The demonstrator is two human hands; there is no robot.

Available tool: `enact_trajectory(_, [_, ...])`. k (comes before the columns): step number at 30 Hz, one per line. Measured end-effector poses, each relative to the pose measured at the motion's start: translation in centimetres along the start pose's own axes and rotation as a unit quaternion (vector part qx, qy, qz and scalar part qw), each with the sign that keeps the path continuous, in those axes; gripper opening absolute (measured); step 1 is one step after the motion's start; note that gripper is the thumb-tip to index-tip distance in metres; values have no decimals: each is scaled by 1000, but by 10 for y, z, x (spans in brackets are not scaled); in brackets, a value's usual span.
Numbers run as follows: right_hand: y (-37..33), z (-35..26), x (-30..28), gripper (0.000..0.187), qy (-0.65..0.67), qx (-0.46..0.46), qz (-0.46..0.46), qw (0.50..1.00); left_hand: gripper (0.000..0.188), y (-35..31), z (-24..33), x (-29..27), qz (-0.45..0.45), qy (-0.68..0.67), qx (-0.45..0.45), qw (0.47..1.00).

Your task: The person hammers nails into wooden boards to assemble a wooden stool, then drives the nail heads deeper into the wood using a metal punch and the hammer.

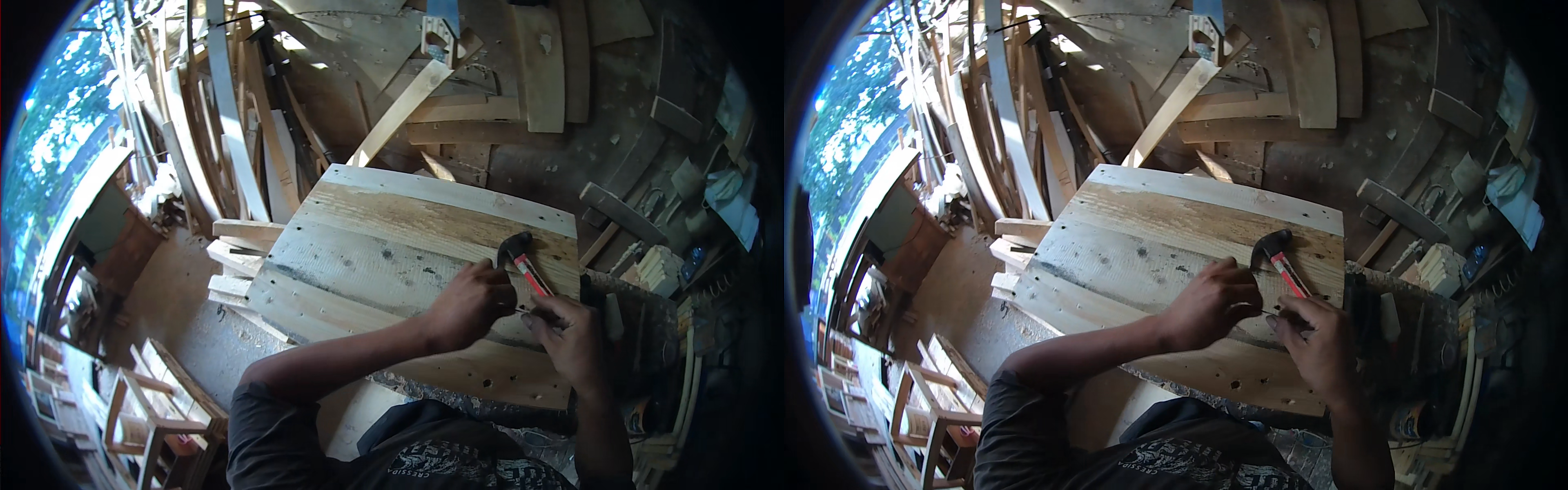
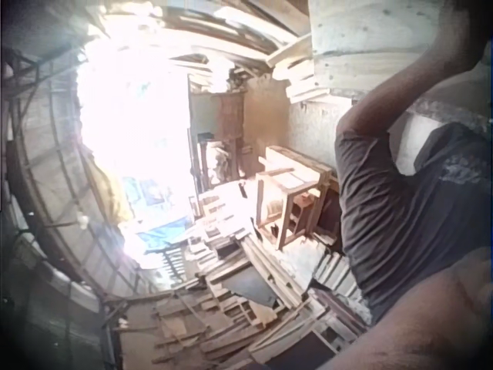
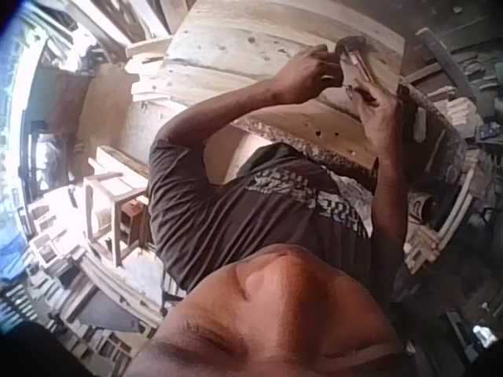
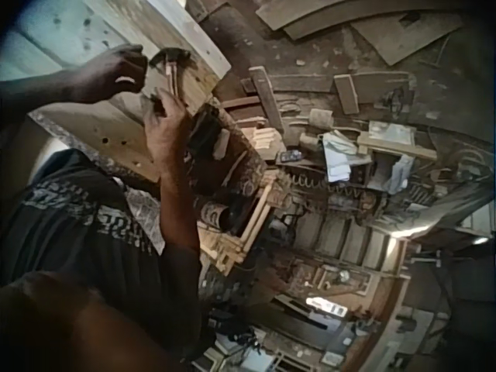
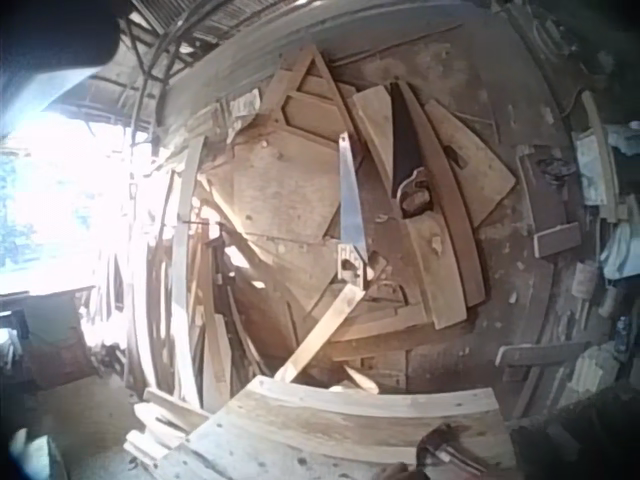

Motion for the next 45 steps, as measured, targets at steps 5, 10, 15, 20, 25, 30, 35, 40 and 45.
enact_trajectory(5, [-18, 2, -36, 44, -201, 24, -11, 979, 6, 18, -99, -44, 40, -108, -60, 992])
enact_trajectory(10, [-50, 27, -47, 37, -284, 131, -64, 948, 6, 61, -209, -89, 137, -39, -69, 987])
enact_trajectory(15, [-51, 46, -34, 36, -322, 126, -10, 938, 6, 94, -280, -84, 123, -129, -47, 983])
enact_trajectory(20, [-24, 30, -32, 37, -356, 86, -30, 930, 10, 103, -296, -70, 68, -78, -81, 991])
enact_trajectory(25, [12, 23, -25, 33, -391, 86, -54, 915, 18, 99, -297, -72, 66, -16, -70, 995])
enact_trajectory(30, [44, 30, -1, 23, -296, 55, -41, 953, 17, 101, -304, -67, 78, -66, -66, 993])
enact_trajectory(35, [92, 19, 38, 22, 0, 158, -32, 987, 15, 98, -303, -68, 58, -70, -80, 993])
enact_trajectory(40, [134, 10, 65, 24, 47, 132, -16, 990, 15, 98, -303, -66, 59, -66, -86, 992])
enact_trajectory(45, [156, 21, 74, 27, -71, 59, -42, 995, 14, 99, -308, -61, 73, -73, -65, 993])
Point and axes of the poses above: each hand's wrist, its own y-axis towards the middle knuckle, its own x-axis out of the palm, z = x × y, the point moved 1 cm from there along y, towards the middle knuckle, and after that the axes turned 8 degrees about -x, right-handed, at the moved point
